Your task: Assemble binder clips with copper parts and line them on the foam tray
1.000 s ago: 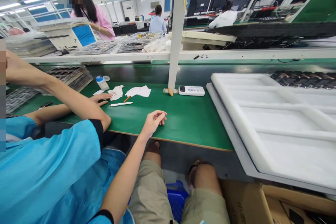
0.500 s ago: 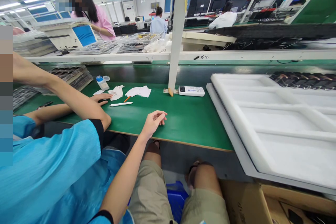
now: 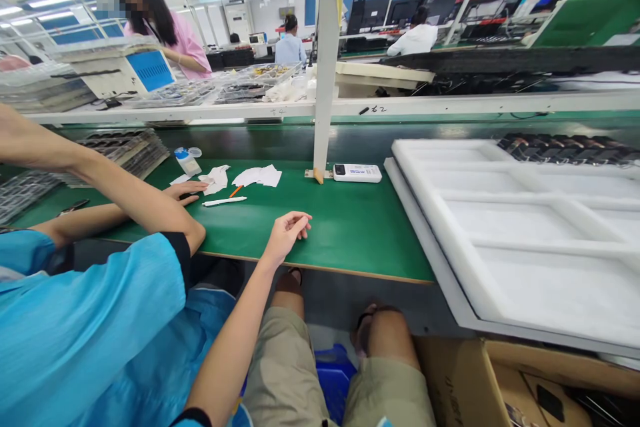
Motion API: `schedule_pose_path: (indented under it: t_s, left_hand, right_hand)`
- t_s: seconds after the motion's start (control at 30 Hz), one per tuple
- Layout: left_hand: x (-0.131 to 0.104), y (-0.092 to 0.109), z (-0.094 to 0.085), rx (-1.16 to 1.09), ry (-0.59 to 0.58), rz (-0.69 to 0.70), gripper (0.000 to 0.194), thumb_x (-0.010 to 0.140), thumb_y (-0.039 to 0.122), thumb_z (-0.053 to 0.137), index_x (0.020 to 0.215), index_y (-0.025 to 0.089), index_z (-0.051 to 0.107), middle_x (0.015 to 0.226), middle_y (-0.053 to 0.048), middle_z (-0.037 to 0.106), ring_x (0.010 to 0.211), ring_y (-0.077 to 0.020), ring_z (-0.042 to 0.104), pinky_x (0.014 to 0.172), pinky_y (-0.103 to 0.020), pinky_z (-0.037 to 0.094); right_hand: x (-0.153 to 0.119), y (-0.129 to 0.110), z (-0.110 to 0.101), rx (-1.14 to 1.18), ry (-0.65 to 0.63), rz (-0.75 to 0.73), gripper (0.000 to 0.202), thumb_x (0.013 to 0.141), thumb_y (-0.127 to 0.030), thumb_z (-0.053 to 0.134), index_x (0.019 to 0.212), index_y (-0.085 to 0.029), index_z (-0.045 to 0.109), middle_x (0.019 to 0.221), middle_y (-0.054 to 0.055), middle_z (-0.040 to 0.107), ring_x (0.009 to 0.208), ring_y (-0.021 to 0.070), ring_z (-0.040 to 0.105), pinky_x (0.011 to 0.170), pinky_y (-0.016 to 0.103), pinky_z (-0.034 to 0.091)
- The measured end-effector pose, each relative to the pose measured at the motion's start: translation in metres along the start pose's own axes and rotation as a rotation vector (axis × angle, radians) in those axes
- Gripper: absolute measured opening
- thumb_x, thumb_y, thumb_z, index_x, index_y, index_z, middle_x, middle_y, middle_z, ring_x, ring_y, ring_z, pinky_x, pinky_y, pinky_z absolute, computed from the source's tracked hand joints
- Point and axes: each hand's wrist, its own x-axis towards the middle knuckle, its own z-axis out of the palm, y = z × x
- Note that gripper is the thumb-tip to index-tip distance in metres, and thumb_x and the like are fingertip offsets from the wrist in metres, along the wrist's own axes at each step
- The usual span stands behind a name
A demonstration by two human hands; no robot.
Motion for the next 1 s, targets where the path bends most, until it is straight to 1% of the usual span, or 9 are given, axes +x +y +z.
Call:
schedule_pose_path:
  t_s: [0.13,0.23,0.33,0.43,0.57,0.7,0.8,0.93,1.0]
  left_hand:
    - [0.0,0.002,-0.001,0.02,-0.009,-0.003,0.035,0.081,0.048,0.077,0.093,0.015,0.076,0.075,-0.006,0.07,0.059,-0.0122,0.06,0.056,-0.025,0.043]
    - [-0.002,0.004,-0.002,0.047,0.009,0.013,0.033,0.081,0.046,0.078,0.092,0.015,0.077,0.075,-0.005,0.071,0.059,-0.0122,0.059,0.056,-0.025,0.044]
    - [0.002,0.004,-0.003,0.055,0.024,0.05,0.03,0.081,0.042,0.079,0.095,0.016,0.077,0.078,-0.004,0.071,0.063,-0.0126,0.06,0.059,-0.025,0.045]
    - [0.012,0.002,-0.001,0.056,0.025,0.052,0.026,0.081,0.038,0.079,0.095,0.016,0.076,0.08,-0.003,0.072,0.065,-0.0134,0.062,0.06,-0.026,0.046]
    - [0.015,0.004,0.003,0.073,0.041,0.07,0.021,0.081,0.031,0.078,0.094,0.015,0.076,0.077,-0.003,0.071,0.061,-0.0145,0.062,0.06,-0.027,0.045]
    - [0.013,0.007,0.007,0.085,0.05,0.092,0.017,0.08,0.027,0.077,0.092,0.014,0.076,0.076,-0.003,0.07,0.06,-0.0147,0.062,0.059,-0.027,0.044]
    - [0.012,0.006,0.009,0.086,0.043,0.108,0.016,0.081,0.026,0.076,0.092,0.014,0.076,0.075,-0.003,0.07,0.059,-0.0139,0.062,0.058,-0.027,0.044]
    - [0.011,0.003,0.01,0.09,0.007,0.122,0.014,0.082,0.024,0.075,0.091,0.013,0.077,0.073,-0.003,0.07,0.058,-0.0127,0.061,0.056,-0.026,0.044]
    - [0.011,0.002,0.01,0.079,0.002,0.132,0.013,0.082,0.022,0.074,0.091,0.013,0.077,0.072,-0.003,0.07,0.056,-0.012,0.061,0.055,-0.025,0.044]
  right_hand:
    - [-0.026,0.033,-0.025,-0.029,-0.121,0.195,0.02,0.089,-0.047,0.082,0.105,-0.048,0.071,0.123,0.007,0.064,0.114,0.0299,0.065,0.059,0.034,0.055]
    - [-0.069,0.058,-0.034,-0.008,-0.149,0.345,0.01,0.09,-0.04,0.081,0.085,-0.035,0.073,0.099,0.008,0.069,0.096,0.0287,0.07,0.064,0.036,0.054]
    - [-0.107,0.072,-0.037,0.052,-0.233,0.436,0.042,0.094,-0.027,0.065,0.053,-0.025,0.059,0.063,0.007,0.06,0.073,0.0294,0.069,0.068,0.04,0.05]
    - [-0.117,0.078,-0.04,0.087,-0.238,0.441,0.046,0.095,-0.032,0.057,0.05,-0.023,0.051,0.056,0.005,0.054,0.067,0.0259,0.063,0.069,0.034,0.045]
    - [-0.112,0.08,-0.042,0.106,-0.1,0.413,0.055,0.096,-0.057,0.048,0.052,-0.024,0.045,0.054,0.004,0.051,0.062,0.0239,0.057,0.068,0.033,0.042]
    - [-0.109,0.08,-0.047,0.312,0.172,0.499,0.064,0.095,-0.076,0.042,0.072,-0.02,0.065,0.075,0.009,0.069,0.078,0.028,0.065,0.076,0.035,0.049]
    - [-0.1,0.081,-0.054,0.64,0.343,0.621,0.065,0.092,-0.078,0.051,0.095,-0.017,0.073,0.098,0.013,0.074,0.091,0.0283,0.068,0.082,0.035,0.055]
    - [-0.078,0.079,-0.059,0.98,0.559,0.707,0.054,0.088,-0.069,0.067,0.097,-0.016,0.071,0.111,0.014,0.07,0.096,0.0242,0.069,0.078,0.029,0.061]
    - [-0.065,0.077,-0.059,1.064,0.64,0.763,0.052,0.087,-0.068,0.069,0.094,-0.017,0.068,0.103,0.011,0.068,0.088,0.0207,0.068,0.071,0.027,0.061]
